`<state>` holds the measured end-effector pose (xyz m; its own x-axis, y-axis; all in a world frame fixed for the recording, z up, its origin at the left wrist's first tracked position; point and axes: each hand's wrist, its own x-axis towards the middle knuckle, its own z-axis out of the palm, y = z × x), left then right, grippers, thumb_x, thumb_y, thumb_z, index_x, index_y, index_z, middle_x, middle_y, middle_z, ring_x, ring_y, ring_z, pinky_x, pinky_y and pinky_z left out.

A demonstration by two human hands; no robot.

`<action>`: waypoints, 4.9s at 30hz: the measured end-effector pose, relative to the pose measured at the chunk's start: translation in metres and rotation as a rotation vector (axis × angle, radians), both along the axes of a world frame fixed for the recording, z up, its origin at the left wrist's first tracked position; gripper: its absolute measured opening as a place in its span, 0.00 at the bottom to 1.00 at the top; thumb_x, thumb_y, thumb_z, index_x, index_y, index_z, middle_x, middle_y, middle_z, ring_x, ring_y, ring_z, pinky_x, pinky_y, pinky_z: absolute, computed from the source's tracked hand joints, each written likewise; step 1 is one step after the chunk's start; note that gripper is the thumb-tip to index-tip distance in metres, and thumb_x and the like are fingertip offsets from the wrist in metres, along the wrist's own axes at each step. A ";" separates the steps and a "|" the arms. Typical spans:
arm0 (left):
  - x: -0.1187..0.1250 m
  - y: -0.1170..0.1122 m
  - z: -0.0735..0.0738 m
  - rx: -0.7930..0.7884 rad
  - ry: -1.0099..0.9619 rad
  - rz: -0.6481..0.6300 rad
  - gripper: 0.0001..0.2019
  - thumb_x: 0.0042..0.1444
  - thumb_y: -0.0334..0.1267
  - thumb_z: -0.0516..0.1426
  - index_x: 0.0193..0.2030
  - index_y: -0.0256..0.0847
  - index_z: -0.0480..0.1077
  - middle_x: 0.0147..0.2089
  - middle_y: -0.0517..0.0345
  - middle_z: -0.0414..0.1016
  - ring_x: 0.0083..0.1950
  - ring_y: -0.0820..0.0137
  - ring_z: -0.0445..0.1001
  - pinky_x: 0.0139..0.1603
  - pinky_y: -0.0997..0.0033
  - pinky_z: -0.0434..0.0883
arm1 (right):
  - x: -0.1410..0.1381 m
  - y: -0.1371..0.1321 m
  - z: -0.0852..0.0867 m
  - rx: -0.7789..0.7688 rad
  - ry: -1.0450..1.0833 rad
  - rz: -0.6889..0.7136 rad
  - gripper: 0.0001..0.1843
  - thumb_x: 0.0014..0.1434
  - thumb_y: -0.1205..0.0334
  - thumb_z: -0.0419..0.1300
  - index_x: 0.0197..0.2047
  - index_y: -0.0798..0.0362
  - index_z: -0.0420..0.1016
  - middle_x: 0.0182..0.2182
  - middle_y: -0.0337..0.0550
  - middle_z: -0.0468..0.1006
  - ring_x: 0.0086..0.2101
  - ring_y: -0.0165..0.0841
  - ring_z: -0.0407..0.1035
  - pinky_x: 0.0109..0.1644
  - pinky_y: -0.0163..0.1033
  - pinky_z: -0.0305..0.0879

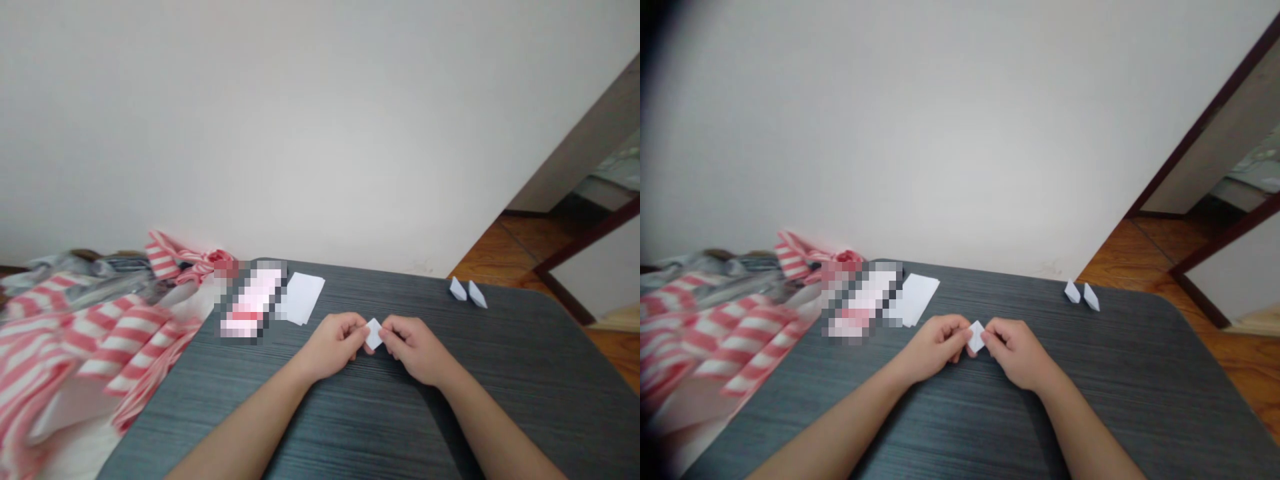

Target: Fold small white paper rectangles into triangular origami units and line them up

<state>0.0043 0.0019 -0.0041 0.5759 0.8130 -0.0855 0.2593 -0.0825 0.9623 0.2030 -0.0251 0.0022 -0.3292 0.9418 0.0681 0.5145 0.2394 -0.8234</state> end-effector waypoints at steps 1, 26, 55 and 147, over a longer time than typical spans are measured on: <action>0.000 0.000 0.000 -0.003 -0.007 -0.006 0.16 0.63 0.45 0.52 0.33 0.36 0.73 0.26 0.59 0.74 0.23 0.76 0.65 0.25 0.78 0.60 | 0.000 0.000 0.000 -0.003 0.000 0.007 0.15 0.64 0.64 0.54 0.25 0.54 0.68 0.20 0.34 0.68 0.23 0.27 0.61 0.28 0.32 0.55; -0.003 0.002 0.001 -0.020 0.025 0.073 0.19 0.64 0.47 0.49 0.30 0.37 0.72 0.19 0.64 0.66 0.20 0.76 0.61 0.24 0.77 0.59 | 0.005 0.000 -0.006 -0.061 0.077 -0.022 0.18 0.67 0.61 0.51 0.26 0.54 0.70 0.16 0.34 0.68 0.19 0.27 0.63 0.27 0.31 0.59; -0.003 0.002 0.000 -0.031 -0.037 0.012 0.13 0.62 0.39 0.48 0.38 0.36 0.72 0.19 0.65 0.63 0.21 0.74 0.63 0.25 0.76 0.59 | 0.004 0.004 -0.010 0.119 0.097 -0.015 0.09 0.64 0.64 0.55 0.41 0.52 0.77 0.34 0.43 0.77 0.35 0.34 0.71 0.40 0.38 0.65; -0.001 0.000 0.002 0.005 0.036 -0.003 0.14 0.62 0.42 0.53 0.34 0.36 0.74 0.29 0.57 0.77 0.24 0.76 0.65 0.26 0.78 0.60 | -0.001 0.001 -0.006 0.039 -0.011 -0.013 0.14 0.63 0.65 0.55 0.25 0.53 0.71 0.19 0.34 0.70 0.21 0.27 0.64 0.27 0.31 0.58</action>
<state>0.0035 0.0023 -0.0024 0.5751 0.8117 -0.1024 0.2935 -0.0879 0.9519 0.2020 -0.0246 -0.0040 -0.3175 0.9428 0.1017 0.5265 0.2645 -0.8080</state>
